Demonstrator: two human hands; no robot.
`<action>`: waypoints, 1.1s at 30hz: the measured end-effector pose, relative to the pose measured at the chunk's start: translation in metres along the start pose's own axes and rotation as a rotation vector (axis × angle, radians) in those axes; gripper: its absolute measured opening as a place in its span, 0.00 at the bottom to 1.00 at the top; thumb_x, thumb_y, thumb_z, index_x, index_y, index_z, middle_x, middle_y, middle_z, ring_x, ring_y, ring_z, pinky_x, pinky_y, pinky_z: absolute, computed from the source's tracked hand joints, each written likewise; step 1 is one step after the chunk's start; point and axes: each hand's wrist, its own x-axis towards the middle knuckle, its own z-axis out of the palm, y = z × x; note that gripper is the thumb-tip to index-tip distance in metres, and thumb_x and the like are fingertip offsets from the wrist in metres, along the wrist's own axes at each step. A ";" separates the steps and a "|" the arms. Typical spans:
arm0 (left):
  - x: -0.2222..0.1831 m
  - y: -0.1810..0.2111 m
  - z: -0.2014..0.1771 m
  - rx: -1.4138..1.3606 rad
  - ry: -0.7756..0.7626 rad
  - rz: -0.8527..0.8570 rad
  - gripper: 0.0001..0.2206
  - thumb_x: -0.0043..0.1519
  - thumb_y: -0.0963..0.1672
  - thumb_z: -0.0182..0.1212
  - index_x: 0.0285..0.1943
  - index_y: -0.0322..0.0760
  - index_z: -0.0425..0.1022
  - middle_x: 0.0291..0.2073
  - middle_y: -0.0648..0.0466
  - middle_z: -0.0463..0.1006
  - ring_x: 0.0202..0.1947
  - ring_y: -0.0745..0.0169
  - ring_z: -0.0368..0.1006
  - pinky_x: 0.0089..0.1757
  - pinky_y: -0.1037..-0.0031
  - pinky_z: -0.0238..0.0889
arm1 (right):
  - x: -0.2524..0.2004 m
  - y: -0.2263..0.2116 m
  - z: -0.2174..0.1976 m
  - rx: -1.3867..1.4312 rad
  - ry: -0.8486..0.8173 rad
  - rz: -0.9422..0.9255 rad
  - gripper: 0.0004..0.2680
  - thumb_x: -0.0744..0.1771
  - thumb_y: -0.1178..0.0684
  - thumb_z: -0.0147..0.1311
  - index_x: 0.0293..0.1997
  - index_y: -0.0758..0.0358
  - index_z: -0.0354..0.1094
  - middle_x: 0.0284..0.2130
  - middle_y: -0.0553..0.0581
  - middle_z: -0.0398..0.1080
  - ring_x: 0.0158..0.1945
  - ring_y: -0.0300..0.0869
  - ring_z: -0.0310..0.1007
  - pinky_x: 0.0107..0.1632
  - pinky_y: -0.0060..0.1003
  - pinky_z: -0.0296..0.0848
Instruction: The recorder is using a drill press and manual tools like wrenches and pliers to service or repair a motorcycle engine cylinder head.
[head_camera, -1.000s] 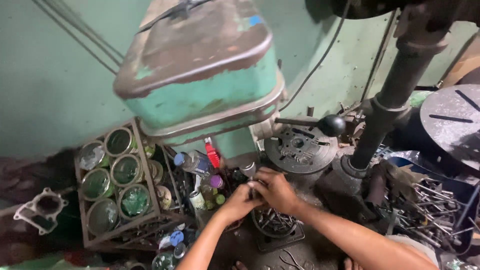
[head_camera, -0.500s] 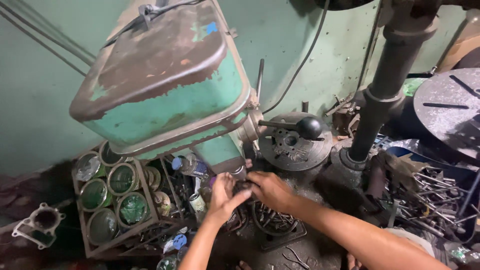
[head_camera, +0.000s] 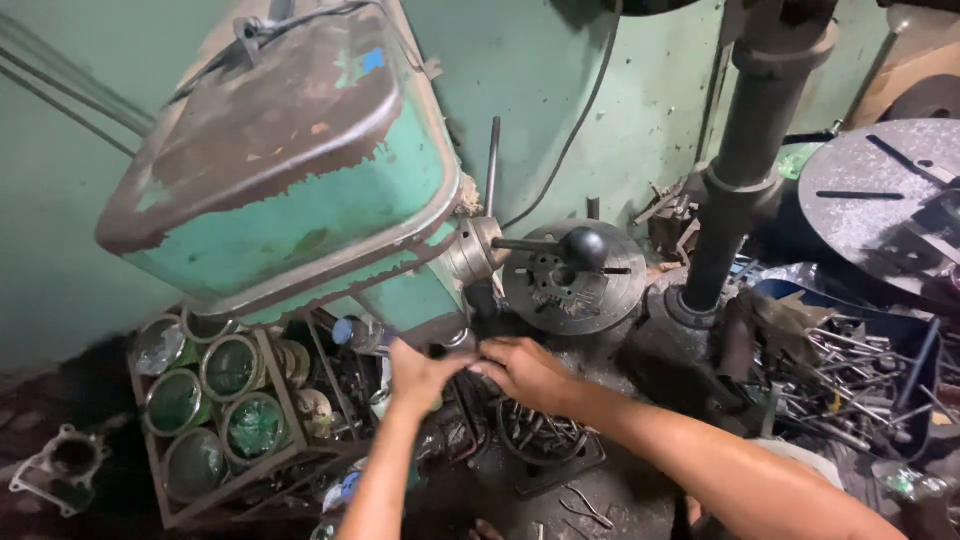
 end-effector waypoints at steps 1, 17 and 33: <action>0.000 -0.025 -0.016 -0.004 0.001 -0.005 0.29 0.43 0.37 0.75 0.56 0.24 0.70 0.48 0.49 0.80 0.50 0.58 0.74 0.52 0.66 0.67 | -0.002 0.000 0.001 0.000 -0.005 0.004 0.10 0.68 0.51 0.54 0.49 0.68 0.69 0.44 0.70 0.74 0.49 0.65 0.73 0.49 0.51 0.72; 0.000 0.035 0.004 0.277 0.205 0.236 0.21 0.50 0.42 0.71 0.53 0.34 0.77 0.46 0.48 0.75 0.46 0.56 0.68 0.45 0.65 0.60 | 0.001 0.010 0.008 -0.027 0.060 -0.067 0.10 0.69 0.50 0.56 0.46 0.68 0.70 0.41 0.68 0.73 0.47 0.63 0.73 0.48 0.51 0.72; -0.027 -0.056 0.031 -0.856 -0.031 -0.788 0.34 0.68 0.61 0.31 0.55 0.31 0.71 0.41 0.46 0.80 0.49 0.50 0.76 0.57 0.51 0.68 | 0.010 -0.005 0.000 0.197 0.152 0.006 0.12 0.64 0.54 0.63 0.49 0.66 0.74 0.43 0.61 0.79 0.45 0.51 0.82 0.48 0.41 0.77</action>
